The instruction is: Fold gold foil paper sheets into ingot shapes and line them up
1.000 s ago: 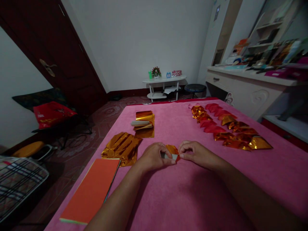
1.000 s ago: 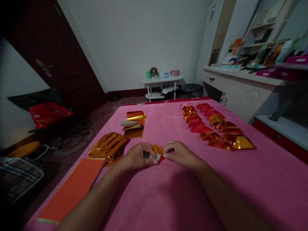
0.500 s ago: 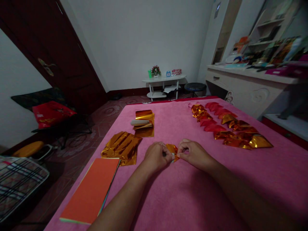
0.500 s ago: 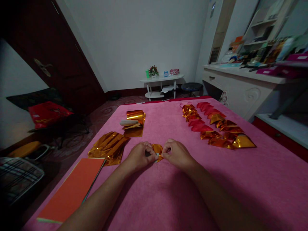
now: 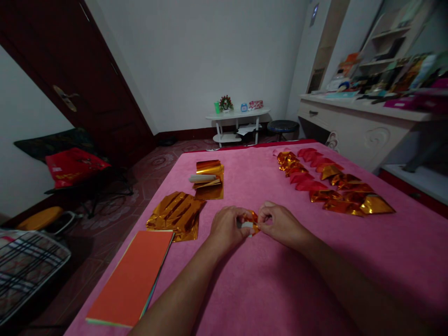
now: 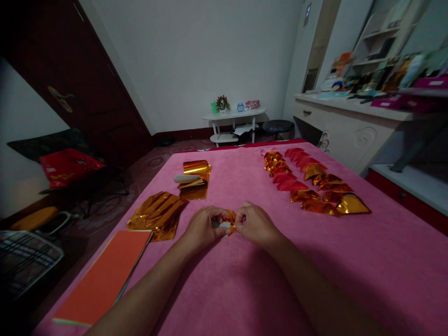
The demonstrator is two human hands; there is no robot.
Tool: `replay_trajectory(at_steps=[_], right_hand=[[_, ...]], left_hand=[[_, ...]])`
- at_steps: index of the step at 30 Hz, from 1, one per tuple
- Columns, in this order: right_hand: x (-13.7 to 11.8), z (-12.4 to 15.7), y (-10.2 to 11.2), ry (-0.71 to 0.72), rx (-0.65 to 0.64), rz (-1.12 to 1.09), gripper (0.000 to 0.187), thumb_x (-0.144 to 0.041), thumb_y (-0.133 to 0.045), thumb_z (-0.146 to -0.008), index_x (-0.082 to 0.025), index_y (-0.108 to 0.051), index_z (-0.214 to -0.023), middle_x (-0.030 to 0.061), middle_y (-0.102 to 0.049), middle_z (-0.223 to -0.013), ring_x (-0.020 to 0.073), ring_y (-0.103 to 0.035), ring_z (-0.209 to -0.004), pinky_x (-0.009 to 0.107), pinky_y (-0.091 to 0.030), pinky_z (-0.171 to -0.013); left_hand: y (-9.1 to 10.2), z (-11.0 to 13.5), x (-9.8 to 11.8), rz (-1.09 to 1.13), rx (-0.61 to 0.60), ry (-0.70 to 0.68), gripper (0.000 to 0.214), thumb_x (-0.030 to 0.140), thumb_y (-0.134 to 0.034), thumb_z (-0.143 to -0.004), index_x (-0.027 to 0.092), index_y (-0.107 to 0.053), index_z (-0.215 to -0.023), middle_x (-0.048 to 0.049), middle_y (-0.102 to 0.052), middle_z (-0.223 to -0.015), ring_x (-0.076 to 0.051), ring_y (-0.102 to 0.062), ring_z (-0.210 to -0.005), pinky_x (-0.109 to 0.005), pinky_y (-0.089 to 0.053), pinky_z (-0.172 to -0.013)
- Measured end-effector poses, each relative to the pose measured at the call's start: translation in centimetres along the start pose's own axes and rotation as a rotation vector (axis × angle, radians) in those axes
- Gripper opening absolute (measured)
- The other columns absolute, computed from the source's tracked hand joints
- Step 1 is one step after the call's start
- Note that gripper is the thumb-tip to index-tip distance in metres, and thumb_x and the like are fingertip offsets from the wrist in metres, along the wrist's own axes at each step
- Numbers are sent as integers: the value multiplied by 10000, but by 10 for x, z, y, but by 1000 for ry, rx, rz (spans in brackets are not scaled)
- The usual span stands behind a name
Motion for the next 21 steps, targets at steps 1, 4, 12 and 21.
replay_trajectory(at_steps=[1, 4, 12, 21], right_hand=[[0, 0, 0, 5, -2, -1, 147, -72, -571, -666, -179, -613, -574, 16, -574, -713, 133, -552, -653, 231, -436, -629], [1, 0, -1, 27, -20, -17, 132, -82, -573, -672, -178, -629, -600, 18, -566, -735, 135, -550, -671, 238, -433, -640], [7, 1, 0, 5, -77, -166, 98, -125, -610, -679, -190, -681, -664, 5, -552, -763, 138, -550, -725, 247, -435, -673], [6, 1, 2, 1, -91, -218, 80, -133, -605, -667, -179, -653, -624, 13, -579, -767, 141, -550, -711, 254, -442, -683]], left_hand=[[0, 0, 1, -13, -5, -8, 288, 374, -741, -673, 285, -729, -947, -3, -684, -803, -176, -570, -760, -263, -405, -691], [-1, 0, 2, -44, -36, -34, 292, 386, -721, -694, 321, -725, -980, 8, -658, -770, -174, -562, -758, -257, -403, -686], [-4, -3, -6, -30, -64, -9, 351, 233, -680, -687, 314, -711, -1027, 14, -647, -793, -163, -557, -763, -257, -427, -712], [-1, -2, 3, -33, -58, -40, 309, 328, -724, -657, 273, -723, -961, 2, -654, -772, -166, -556, -723, -261, -411, -669]])
Point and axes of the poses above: each hand's wrist, its own z-axis away from the middle knuckle, its own y-axis out of the back of the hand, x = y × z, the point moved 6 cm from there along -z, towards the middle knuckle
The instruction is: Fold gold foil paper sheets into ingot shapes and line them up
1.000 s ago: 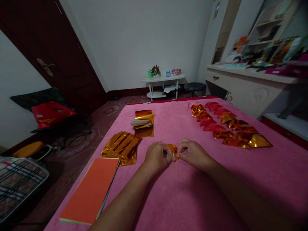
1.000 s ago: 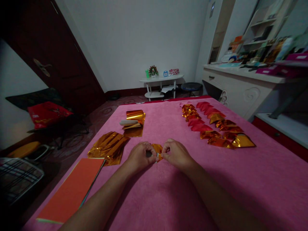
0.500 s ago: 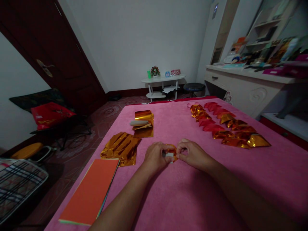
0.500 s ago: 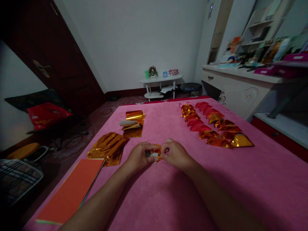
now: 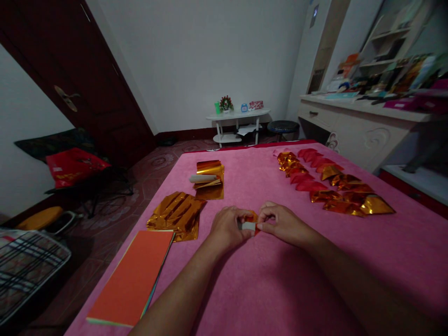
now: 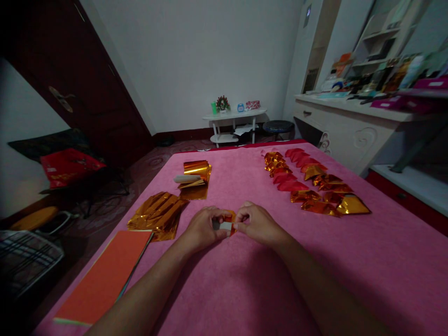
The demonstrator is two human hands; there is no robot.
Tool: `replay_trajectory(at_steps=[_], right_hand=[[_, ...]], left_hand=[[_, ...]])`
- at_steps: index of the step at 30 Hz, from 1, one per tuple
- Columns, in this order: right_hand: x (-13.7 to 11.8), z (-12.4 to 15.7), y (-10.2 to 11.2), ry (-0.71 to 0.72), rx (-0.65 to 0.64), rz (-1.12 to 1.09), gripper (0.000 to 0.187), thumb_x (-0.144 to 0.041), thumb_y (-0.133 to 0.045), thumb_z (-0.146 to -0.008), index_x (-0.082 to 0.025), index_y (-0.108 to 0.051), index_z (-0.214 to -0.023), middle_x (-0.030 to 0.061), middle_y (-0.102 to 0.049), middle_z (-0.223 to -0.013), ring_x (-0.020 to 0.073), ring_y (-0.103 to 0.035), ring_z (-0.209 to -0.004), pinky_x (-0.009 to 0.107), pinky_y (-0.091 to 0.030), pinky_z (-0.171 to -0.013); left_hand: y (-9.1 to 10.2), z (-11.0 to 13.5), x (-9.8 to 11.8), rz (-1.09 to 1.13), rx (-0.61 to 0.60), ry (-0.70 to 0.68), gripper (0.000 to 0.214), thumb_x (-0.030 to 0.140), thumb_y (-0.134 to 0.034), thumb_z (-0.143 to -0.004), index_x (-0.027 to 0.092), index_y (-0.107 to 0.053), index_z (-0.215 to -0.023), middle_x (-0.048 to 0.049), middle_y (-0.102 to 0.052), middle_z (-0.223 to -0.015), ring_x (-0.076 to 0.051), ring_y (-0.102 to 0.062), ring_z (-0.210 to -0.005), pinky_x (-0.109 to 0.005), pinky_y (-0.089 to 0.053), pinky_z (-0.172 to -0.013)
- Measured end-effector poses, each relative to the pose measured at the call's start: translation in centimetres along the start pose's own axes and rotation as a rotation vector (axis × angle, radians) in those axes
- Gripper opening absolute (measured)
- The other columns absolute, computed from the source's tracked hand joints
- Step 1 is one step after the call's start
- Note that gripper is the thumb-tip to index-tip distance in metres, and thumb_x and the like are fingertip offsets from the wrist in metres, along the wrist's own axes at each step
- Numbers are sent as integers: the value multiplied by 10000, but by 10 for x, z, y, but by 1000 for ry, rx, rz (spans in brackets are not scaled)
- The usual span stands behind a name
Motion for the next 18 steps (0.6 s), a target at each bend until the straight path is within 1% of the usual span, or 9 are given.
replay_trajectory(at_steps=[5, 11, 15, 18], right_hand=[[-2, 0, -1, -7, 46, 71, 112, -95, -576, -645, -179, -637, -603, 8, -575, -736, 138, -549, -686, 242, -434, -642], [-3, 0, -5, -35, 82, 207, 142, -74, -550, -639, -178, -617, -569, 13, -566, -725, 132, -552, -662, 233, -430, -615], [-3, -1, -6, -52, 97, 270, 151, -70, -538, -643, -179, -608, -565, 12, -558, -714, 125, -548, -642, 225, -420, -600], [-3, -1, -7, -45, 93, 304, 149, -71, -539, -646, -180, -594, -560, 9, -548, -711, 120, -544, -639, 219, -405, -590]], left_hand=[[1, 1, 3, -53, -7, 0, 302, 331, -693, -656, 269, -721, -950, -7, -660, -781, -173, -556, -726, -272, -405, -684], [1, 2, 6, -88, 1, -1, 296, 326, -668, -654, 268, -723, -939, -11, -671, -792, -183, -559, -739, -285, -404, -698], [1, 2, 5, -85, 1, 6, 330, 297, -684, -627, 264, -720, -953, -12, -676, -810, -187, -561, -751, -292, -407, -718], [0, 2, 4, -54, -19, -1, 341, 303, -679, -646, 277, -713, -984, -2, -669, -813, -177, -559, -751, -277, -405, -704]])
Point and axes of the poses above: each hand's wrist, its own z-axis away from the middle knuckle, its own y-axis out of the back of the hand, x = y × z, the point moved 6 cm from there along -z, towards the middle knuckle
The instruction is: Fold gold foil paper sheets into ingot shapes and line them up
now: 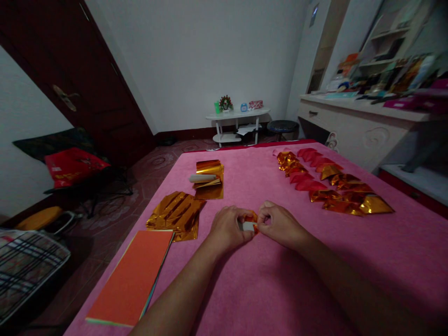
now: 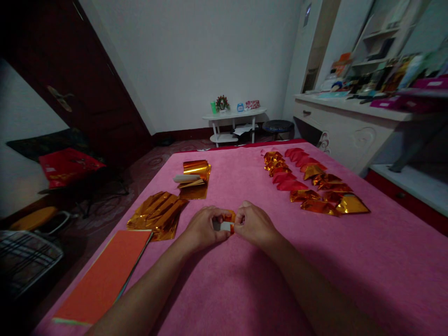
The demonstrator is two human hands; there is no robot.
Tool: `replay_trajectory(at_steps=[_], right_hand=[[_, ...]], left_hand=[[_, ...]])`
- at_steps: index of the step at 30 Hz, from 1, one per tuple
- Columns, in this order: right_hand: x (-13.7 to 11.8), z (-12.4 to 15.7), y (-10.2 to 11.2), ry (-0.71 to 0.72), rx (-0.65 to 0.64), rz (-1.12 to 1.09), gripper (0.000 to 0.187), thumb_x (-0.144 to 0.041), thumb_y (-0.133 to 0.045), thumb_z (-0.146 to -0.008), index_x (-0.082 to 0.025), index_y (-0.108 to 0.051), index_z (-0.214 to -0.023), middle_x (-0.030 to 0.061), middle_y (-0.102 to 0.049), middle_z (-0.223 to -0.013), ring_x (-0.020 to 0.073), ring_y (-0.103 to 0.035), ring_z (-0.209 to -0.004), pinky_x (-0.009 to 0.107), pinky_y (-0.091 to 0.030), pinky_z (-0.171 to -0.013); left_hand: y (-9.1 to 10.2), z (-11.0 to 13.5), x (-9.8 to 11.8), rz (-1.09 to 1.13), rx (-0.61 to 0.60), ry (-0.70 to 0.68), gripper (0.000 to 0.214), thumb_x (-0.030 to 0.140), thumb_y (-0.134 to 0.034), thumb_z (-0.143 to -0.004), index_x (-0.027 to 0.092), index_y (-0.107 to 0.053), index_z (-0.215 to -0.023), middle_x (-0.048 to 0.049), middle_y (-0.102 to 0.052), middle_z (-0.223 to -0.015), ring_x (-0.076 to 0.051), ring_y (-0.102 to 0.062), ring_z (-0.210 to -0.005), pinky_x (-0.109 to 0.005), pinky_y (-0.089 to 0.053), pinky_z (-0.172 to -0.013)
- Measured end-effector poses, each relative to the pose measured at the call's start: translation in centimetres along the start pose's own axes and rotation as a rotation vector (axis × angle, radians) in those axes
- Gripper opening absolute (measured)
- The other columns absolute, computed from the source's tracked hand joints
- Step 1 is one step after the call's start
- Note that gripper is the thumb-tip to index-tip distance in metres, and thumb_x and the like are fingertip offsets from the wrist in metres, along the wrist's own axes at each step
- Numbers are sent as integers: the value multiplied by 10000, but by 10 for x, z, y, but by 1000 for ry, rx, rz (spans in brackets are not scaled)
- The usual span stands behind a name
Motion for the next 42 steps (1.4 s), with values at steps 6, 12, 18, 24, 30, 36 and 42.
replay_trajectory(at_steps=[6, 12, 18, 24, 30, 36, 42], right_hand=[[-2, 1, 0, 2, 2, 40, 145, -75, -538, -666, -177, -557, -565, 3, -531, -714, 110, -534, -633, 211, -384, -586], [-1, 0, -1, -12, 10, 59, 141, -81, -544, -672, -176, -559, -569, 2, -531, -718, 106, -526, -625, 209, -374, -579], [-1, 0, -1, -12, 11, 49, 146, -70, -551, -666, -172, -564, -563, 4, -529, -713, 104, -527, -622, 207, -370, -566], [-2, 0, 0, -19, -3, 24, 142, -83, -571, -667, -170, -573, -554, 9, -539, -724, 109, -537, -635, 211, -380, -576], [-3, 0, 0, -15, -1, 40, 151, -68, -570, -662, -168, -567, -549, 11, -540, -716, 113, -543, -638, 213, -385, -580], [-1, -1, -2, 11, 5, 32, 159, -62, -553, -668, -170, -568, -553, 12, -541, -718, 116, -547, -640, 212, -389, -577], [-1, -2, 1, 16, 10, -9, 176, -49, -543, -666, -172, -567, -544, 8, -538, -703, 115, -543, -631, 212, -396, -580]], left_hand=[[-2, -1, -6, 19, 21, 18, 301, 273, -666, -680, 303, -712, -976, 21, -650, -785, -159, -548, -738, -260, -399, -688], [-5, -2, -8, 38, 2, 6, 332, 259, -665, -673, 310, -710, -998, 19, -638, -785, -160, -544, -743, -252, -402, -673], [-4, -3, -10, 52, -23, 10, 359, 248, -637, -705, 317, -703, -1052, 11, -650, -810, -165, -558, -766, -258, -418, -708], [-3, -2, -5, 44, 11, 34, 270, 376, -686, -710, 309, -724, -969, 19, -666, -779, -169, -566, -750, -263, -411, -685], [-1, 1, -4, 3, 60, 83, 344, 374, -752, -656, 331, -717, -995, 13, -687, -842, -182, -577, -798, -282, -420, -740], [-6, 1, -6, -14, 53, 65, 286, 387, -726, -706, 395, -721, -992, 12, -700, -894, -187, -584, -843, -285, -427, -753], [-9, -1, -8, -39, 91, 170, 209, 362, -720, -721, 370, -744, -928, 0, -706, -865, -189, -590, -836, -297, -430, -763]])
Point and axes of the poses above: each hand's wrist, its own z-axis away from the middle knuckle, its own y-axis out of the back of the hand, x = y × z, the point moved 6 cm from there along -z, towards the middle knuckle
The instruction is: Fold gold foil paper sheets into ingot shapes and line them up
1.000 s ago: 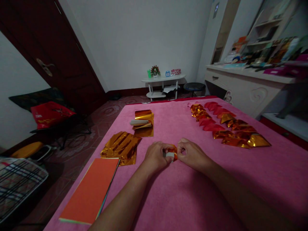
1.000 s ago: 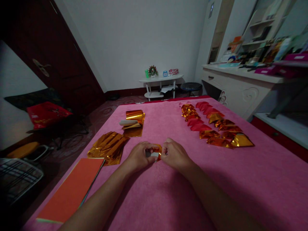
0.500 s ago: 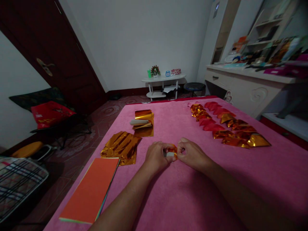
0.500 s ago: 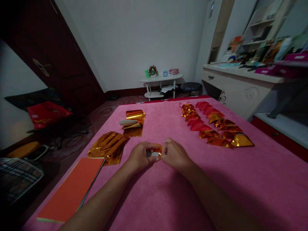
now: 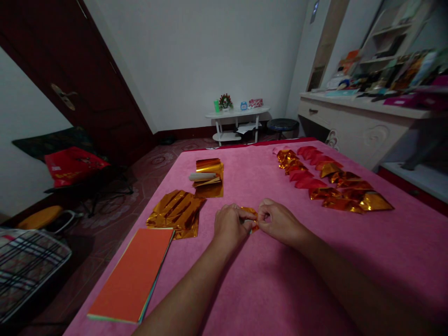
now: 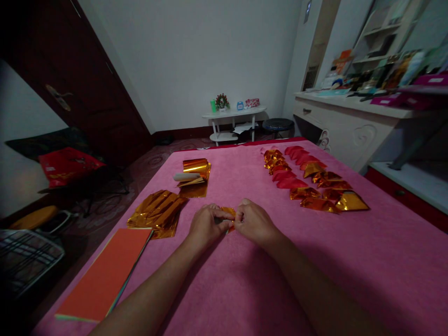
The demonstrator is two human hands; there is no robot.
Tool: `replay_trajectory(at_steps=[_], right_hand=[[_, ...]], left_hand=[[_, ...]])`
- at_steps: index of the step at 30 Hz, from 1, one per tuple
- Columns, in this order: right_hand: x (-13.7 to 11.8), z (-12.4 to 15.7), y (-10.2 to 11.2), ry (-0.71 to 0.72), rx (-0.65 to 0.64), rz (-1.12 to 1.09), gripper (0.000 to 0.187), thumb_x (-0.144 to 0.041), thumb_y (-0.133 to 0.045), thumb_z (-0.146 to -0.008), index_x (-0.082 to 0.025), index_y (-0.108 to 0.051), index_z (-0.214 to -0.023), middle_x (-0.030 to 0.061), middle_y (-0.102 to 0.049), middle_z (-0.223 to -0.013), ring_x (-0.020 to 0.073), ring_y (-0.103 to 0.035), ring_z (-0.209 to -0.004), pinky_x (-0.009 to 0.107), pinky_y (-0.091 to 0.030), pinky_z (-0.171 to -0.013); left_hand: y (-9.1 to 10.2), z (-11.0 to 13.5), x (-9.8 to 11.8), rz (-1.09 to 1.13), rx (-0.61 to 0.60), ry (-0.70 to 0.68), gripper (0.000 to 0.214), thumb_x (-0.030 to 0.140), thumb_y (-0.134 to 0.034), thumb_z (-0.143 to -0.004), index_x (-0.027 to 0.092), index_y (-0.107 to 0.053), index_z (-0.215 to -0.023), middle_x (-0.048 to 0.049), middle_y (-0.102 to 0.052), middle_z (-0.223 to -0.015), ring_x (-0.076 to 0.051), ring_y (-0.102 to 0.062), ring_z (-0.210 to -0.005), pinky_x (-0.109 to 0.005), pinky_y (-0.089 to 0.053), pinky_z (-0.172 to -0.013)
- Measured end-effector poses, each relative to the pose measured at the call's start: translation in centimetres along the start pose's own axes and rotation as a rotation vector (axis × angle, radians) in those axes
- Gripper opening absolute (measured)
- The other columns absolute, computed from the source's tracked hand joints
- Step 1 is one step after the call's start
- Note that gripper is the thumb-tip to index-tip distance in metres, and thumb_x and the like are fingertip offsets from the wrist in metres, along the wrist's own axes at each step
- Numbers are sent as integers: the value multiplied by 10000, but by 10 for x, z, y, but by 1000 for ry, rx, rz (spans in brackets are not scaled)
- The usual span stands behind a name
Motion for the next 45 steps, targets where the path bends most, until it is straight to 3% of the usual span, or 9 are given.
replay_trajectory(at_steps=[7, 13, 21, 24, 31, 39, 42, 45], right_hand=[[10, 2, 11, -35, -14, -118, 96, -77, -599, -619, -170, -574, -615, -8, -561, -696, 116, -529, -617, 207, -384, -544], [10, 4, 16, -128, -33, -101, 152, -34, -509, -570, -175, -557, -596, -43, -520, -553, 96, -450, -522, 200, -302, -480], [23, 2, 9, -186, -162, -440, 92, -147, -544, -591, -172, -553, -679, -72, -458, -522, 82, -398, -488, 198, -290, -468], [27, 1, 7, -196, -177, -475, 112, -192, -562, -610, -171, -549, -719, -69, -465, -549, 81, -412, -500, 196, -300, -473], [24, 0, 6, -137, -196, -375, 129, -142, -498, -638, -156, -618, -684, -36, -542, -552, 95, -467, -509, 199, -324, -476], [12, 2, 12, -50, -64, -22, 202, -71, -499, -653, -177, -668, -690, 13, -645, -738, 117, -547, -619, 211, -370, -553], [4, 6, 12, -86, -69, 18, 45, -197, -604, -692, -199, -648, -702, 6, -642, -751, 130, -558, -647, 222, -361, -555], [-1, 8, 11, -162, -50, 72, 166, -363, -693, -676, -219, -613, -696, -4, -641, -755, 144, -562, -664, 234, -340, -550]], left_hand=[[0, 1, 3, 21, 10, -30, 209, 398, -718, -723, 381, -741, -930, 11, -715, -894, -199, -593, -865, -307, -436, -780], [0, 1, 0, 33, 1, -6, 210, 355, -728, -713, 360, -748, -921, 2, -709, -880, -199, -585, -859, -307, -436, -785], [-2, 0, 3, 67, -17, -57, 206, 436, -694, -744, 380, -740, -936, 18, -725, -909, -187, -589, -831, -288, -429, -747], [-2, 0, 1, 67, -14, -50, 209, 427, -697, -744, 380, -739, -943, 17, -722, -908, -187, -586, -838, -294, -427, -763], [-1, 1, -3, 59, 3, 5, 197, 315, -725, -716, 363, -746, -905, 4, -691, -867, -194, -569, -864, -320, -423, -810], [-2, 0, -3, 89, 30, -30, 209, 278, -718, -705, 350, -752, -899, 3, -693, -840, -184, -571, -829, -303, -436, -780], [-1, 0, -3, 84, 6, -35, 198, 323, -711, -718, 349, -751, -911, 3, -696, -840, -179, -577, -813, -290, -440, -750], [0, 0, -3, 77, -31, -60, 211, 386, -709, -722, 361, -745, -928, 9, -698, -847, -177, -585, -815, -280, -441, -733]])
Point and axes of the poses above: each hand's wrist, its own z-axis away from the middle knuckle, its own y-axis out of the back of the hand, x = y × z, the point moved 6 cm from there along -z, towards the middle knuckle
